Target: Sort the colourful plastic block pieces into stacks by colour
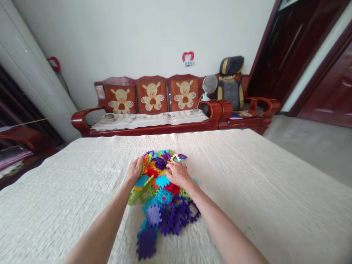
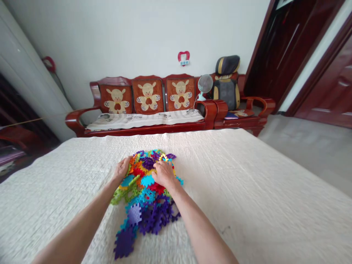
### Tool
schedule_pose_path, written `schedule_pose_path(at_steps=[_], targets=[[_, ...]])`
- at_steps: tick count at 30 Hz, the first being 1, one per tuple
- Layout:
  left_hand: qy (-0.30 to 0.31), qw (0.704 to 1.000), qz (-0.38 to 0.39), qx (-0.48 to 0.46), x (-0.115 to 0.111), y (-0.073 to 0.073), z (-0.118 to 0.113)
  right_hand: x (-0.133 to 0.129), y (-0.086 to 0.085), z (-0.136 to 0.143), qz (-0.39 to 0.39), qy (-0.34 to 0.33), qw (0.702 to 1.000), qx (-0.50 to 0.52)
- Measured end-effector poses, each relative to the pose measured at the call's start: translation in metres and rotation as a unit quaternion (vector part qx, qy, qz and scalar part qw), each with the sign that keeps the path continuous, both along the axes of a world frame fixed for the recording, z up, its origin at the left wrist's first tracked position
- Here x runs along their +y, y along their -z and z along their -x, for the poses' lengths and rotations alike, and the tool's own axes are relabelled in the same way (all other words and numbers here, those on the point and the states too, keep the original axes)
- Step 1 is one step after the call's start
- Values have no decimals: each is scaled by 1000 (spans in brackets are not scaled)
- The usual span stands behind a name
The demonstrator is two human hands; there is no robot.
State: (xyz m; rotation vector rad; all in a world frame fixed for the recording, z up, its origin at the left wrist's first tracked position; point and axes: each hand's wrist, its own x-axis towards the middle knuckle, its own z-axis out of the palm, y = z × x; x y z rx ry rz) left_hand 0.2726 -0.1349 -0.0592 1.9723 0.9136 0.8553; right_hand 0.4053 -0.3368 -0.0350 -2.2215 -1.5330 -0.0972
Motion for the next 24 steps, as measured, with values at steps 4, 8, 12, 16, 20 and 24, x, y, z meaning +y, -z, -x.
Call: schedule_pose_path(at_steps=[4, 8, 12, 16, 20, 24], targets=[[30, 999, 18, -30, -20, -10, -28, -18, 3, -19, 9, 18, 1000, 5], [68, 996, 32, -39, -42, -24, -49, -37, 5, -31, 13, 35, 999, 13], [91, 990, 63, -86, -56, -42, -47, -57, 1, -34, -9, 43, 999, 29], [59, 992, 53, -96, -51, -50, -15, -73, -7, -22, -60, 32, 997, 36], [-34, 999, 12, -37, -41, -37, 37, -83, -16, 20, -149, -39, 987, 39], [-95, 995, -5, 14, -48, -17, 86, -89, -18, 85, -157, -154, 975, 30]])
